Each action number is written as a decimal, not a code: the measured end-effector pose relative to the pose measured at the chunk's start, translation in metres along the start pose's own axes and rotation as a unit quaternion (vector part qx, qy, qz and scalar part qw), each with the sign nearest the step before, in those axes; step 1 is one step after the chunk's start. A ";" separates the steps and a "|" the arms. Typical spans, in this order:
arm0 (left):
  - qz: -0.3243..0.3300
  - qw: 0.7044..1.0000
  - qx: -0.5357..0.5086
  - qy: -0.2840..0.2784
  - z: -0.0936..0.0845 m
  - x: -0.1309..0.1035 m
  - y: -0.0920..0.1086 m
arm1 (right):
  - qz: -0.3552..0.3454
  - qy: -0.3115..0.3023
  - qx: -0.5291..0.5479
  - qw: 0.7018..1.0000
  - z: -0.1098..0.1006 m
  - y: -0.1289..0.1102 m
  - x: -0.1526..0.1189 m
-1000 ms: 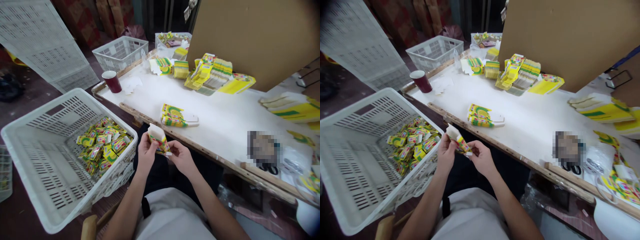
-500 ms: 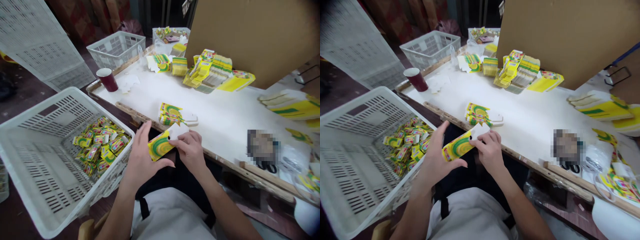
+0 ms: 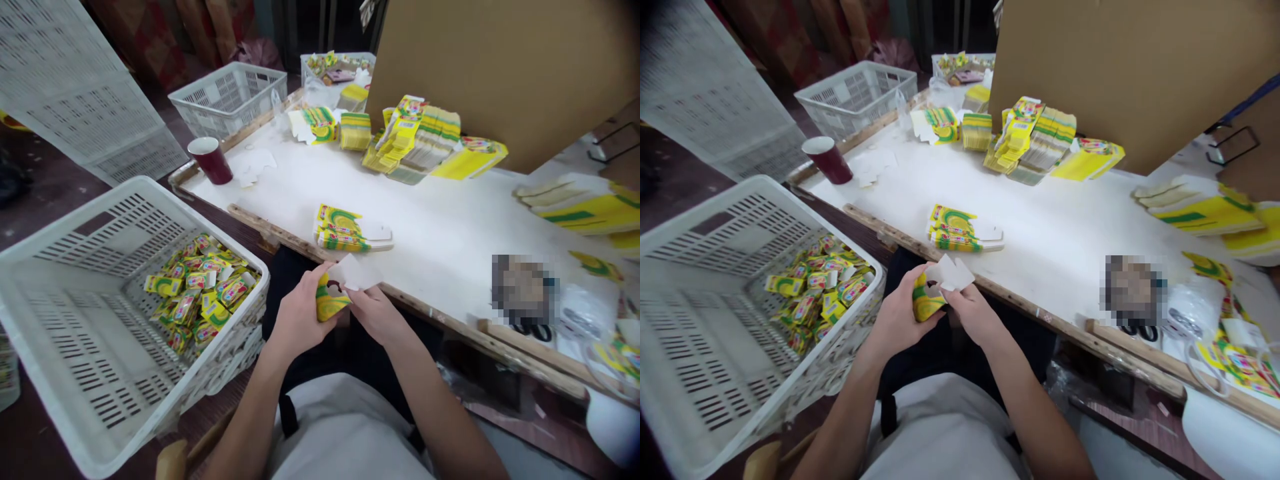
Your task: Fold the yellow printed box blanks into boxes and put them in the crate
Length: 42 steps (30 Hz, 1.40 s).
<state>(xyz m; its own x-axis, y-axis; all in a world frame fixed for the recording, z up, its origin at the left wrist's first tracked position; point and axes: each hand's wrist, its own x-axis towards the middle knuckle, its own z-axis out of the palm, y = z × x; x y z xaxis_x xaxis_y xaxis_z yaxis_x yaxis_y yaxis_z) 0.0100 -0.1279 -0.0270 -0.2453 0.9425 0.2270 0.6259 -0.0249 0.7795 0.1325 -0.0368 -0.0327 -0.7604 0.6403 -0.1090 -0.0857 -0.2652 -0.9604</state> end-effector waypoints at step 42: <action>-0.148 0.775 -0.518 0.329 0.013 0.009 0.012 | -0.103 0.062 -0.153 0.981 0.014 0.014 -0.010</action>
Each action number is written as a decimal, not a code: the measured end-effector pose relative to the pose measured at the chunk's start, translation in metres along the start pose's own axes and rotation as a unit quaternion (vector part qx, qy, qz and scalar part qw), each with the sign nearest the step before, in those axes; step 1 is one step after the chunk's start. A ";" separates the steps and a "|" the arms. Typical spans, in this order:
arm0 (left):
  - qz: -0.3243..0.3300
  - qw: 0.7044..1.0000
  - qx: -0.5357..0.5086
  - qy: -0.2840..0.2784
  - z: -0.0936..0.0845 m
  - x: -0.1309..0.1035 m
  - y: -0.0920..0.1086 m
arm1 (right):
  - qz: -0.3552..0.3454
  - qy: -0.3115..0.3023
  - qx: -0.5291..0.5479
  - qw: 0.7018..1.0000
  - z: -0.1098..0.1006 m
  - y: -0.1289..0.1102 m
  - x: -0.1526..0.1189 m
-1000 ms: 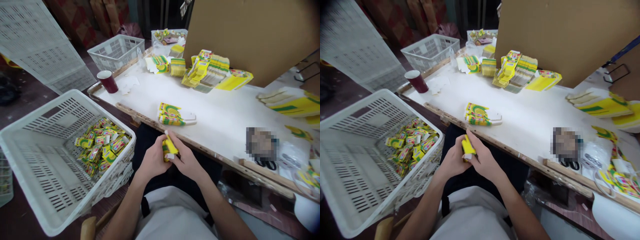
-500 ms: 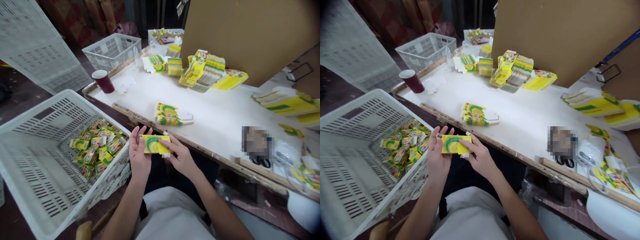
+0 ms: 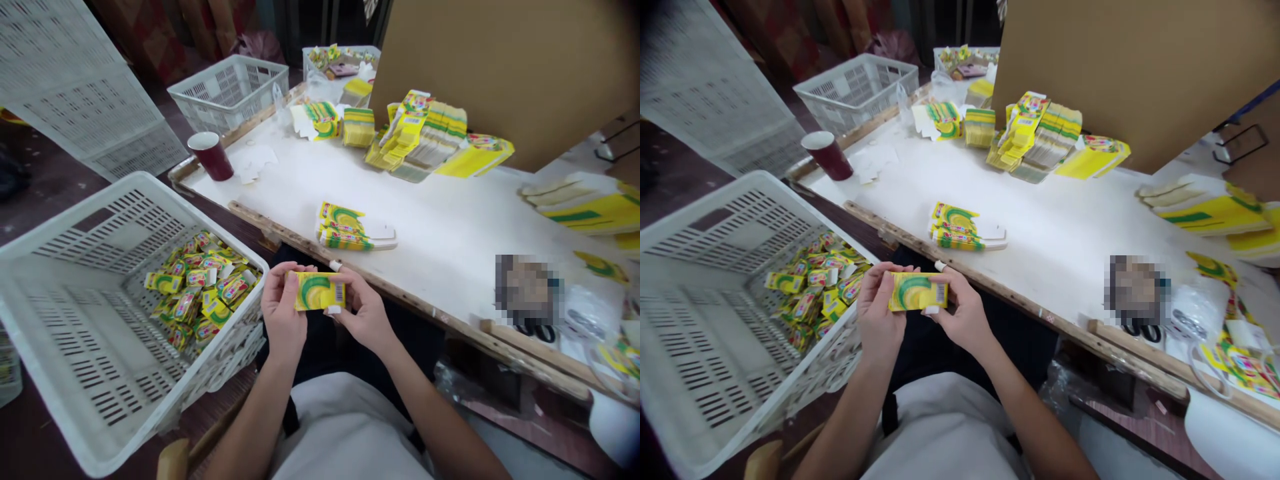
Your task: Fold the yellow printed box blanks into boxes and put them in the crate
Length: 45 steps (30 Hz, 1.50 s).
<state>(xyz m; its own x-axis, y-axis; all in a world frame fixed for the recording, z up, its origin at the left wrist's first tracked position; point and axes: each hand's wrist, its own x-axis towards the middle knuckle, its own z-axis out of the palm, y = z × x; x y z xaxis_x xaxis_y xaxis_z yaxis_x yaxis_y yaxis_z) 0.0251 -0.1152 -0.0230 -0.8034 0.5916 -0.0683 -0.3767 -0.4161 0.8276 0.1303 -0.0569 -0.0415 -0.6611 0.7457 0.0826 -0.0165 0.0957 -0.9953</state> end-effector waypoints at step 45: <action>-0.126 0.986 -0.109 -0.010 -0.012 0.009 -0.014 | 0.048 -0.101 0.017 0.994 0.005 -0.011 0.019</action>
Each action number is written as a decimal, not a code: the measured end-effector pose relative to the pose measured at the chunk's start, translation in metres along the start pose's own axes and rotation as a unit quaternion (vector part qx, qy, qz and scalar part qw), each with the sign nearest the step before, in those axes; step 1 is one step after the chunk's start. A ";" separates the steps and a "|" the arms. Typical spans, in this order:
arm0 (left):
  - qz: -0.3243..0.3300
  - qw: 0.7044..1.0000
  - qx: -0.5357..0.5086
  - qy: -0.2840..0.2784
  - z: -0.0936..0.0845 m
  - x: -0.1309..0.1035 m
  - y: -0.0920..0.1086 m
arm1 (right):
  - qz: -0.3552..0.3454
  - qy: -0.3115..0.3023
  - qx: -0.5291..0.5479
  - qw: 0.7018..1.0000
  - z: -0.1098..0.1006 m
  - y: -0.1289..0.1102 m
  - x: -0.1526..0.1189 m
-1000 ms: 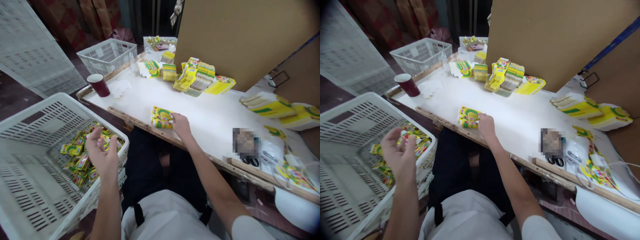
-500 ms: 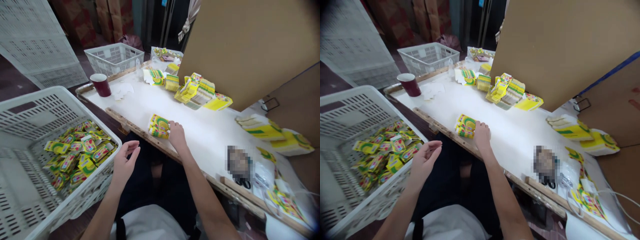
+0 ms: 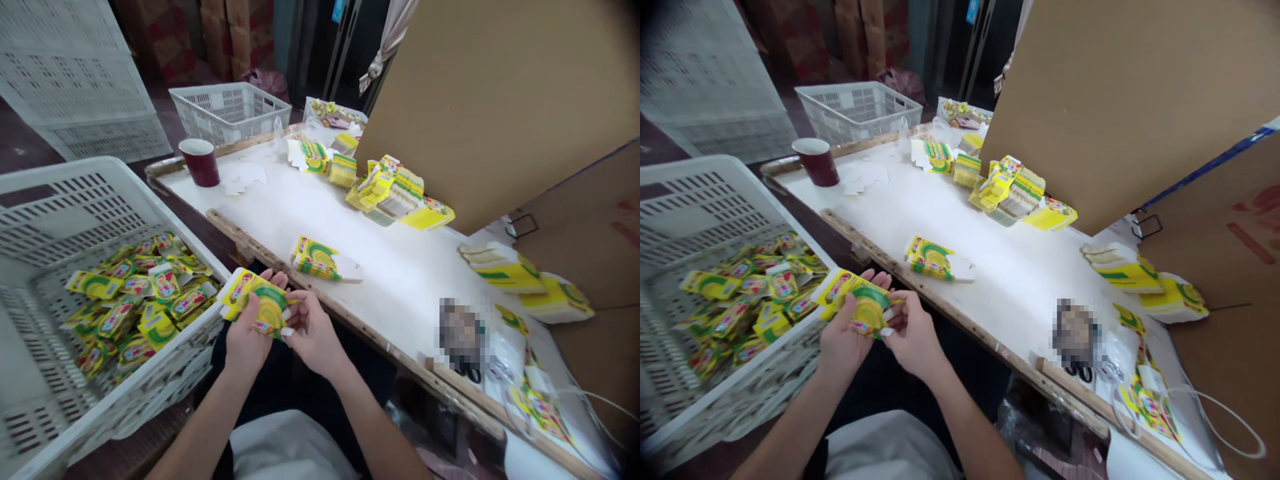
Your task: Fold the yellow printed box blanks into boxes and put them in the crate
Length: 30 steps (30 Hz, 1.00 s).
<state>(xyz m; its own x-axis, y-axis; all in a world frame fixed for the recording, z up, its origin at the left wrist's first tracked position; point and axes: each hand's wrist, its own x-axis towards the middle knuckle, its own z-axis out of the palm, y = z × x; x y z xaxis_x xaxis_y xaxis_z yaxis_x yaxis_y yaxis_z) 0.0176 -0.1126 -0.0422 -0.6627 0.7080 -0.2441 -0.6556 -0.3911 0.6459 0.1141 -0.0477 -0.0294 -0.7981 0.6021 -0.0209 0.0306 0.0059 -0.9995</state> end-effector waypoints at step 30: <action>0.160 0.717 0.634 -0.241 -0.002 -0.006 0.039 | -0.273 0.118 -0.444 0.845 -0.037 -0.015 -0.024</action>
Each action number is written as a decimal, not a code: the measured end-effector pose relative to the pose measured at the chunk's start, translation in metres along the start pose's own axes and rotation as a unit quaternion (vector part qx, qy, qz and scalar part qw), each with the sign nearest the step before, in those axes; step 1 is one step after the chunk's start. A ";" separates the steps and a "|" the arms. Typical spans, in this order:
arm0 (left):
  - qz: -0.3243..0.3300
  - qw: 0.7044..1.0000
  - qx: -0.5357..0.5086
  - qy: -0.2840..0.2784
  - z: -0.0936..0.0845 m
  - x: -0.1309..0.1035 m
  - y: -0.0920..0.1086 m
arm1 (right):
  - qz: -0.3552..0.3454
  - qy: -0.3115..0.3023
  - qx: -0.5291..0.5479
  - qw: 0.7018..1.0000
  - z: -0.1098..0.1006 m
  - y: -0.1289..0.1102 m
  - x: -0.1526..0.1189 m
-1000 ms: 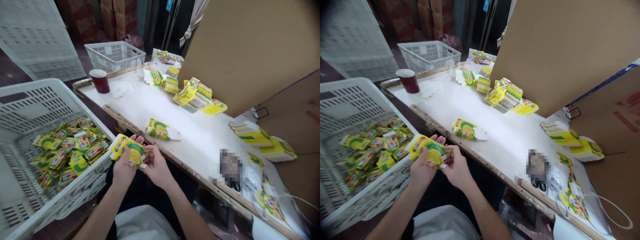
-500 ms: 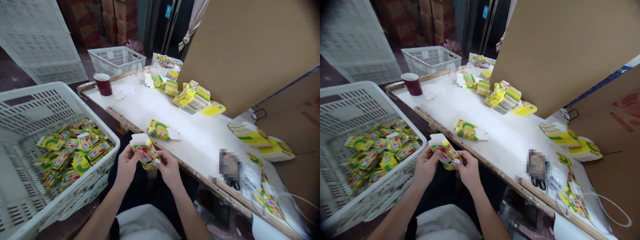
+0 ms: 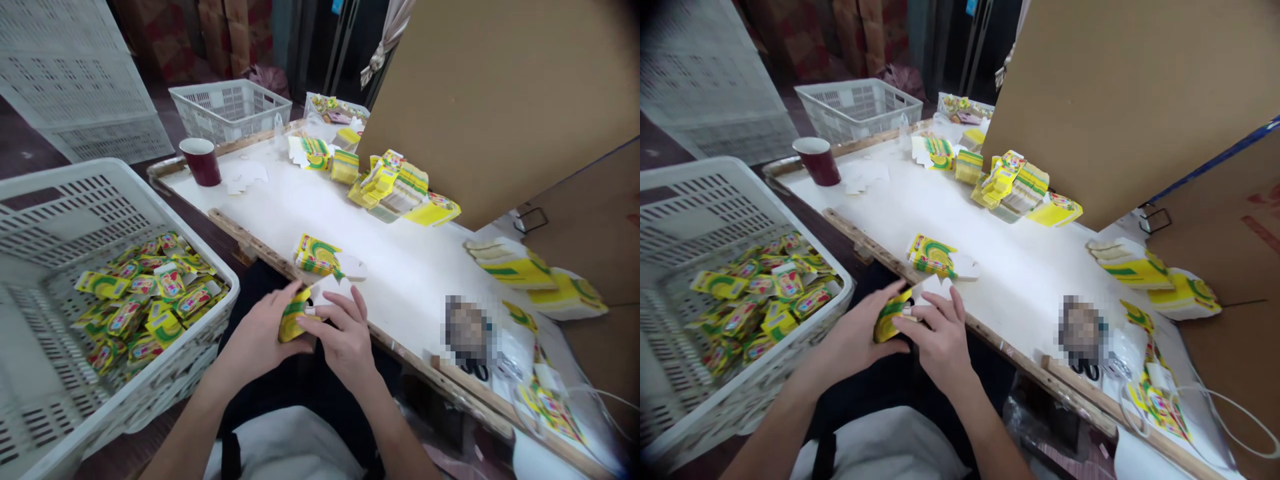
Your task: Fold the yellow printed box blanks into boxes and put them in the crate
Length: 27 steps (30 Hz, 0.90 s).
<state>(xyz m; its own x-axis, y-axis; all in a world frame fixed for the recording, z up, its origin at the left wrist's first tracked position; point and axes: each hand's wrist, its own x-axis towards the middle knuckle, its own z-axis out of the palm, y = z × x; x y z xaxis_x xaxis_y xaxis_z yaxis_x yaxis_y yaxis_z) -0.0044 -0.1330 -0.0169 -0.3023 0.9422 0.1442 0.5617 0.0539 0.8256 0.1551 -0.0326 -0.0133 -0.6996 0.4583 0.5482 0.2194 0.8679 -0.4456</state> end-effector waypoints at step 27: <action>0.049 0.993 0.039 0.097 0.033 -0.005 -0.001 | 0.160 -0.084 0.236 0.955 0.009 -0.013 -0.008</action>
<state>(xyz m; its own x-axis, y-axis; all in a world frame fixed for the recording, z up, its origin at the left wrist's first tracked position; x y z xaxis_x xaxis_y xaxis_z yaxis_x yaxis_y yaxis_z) 0.0220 -0.1265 -0.0367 -0.3808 0.8633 0.3311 0.6524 -0.0028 0.7578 0.1515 -0.0491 -0.0186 -0.7563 0.6134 0.2274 0.1362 0.4876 -0.8624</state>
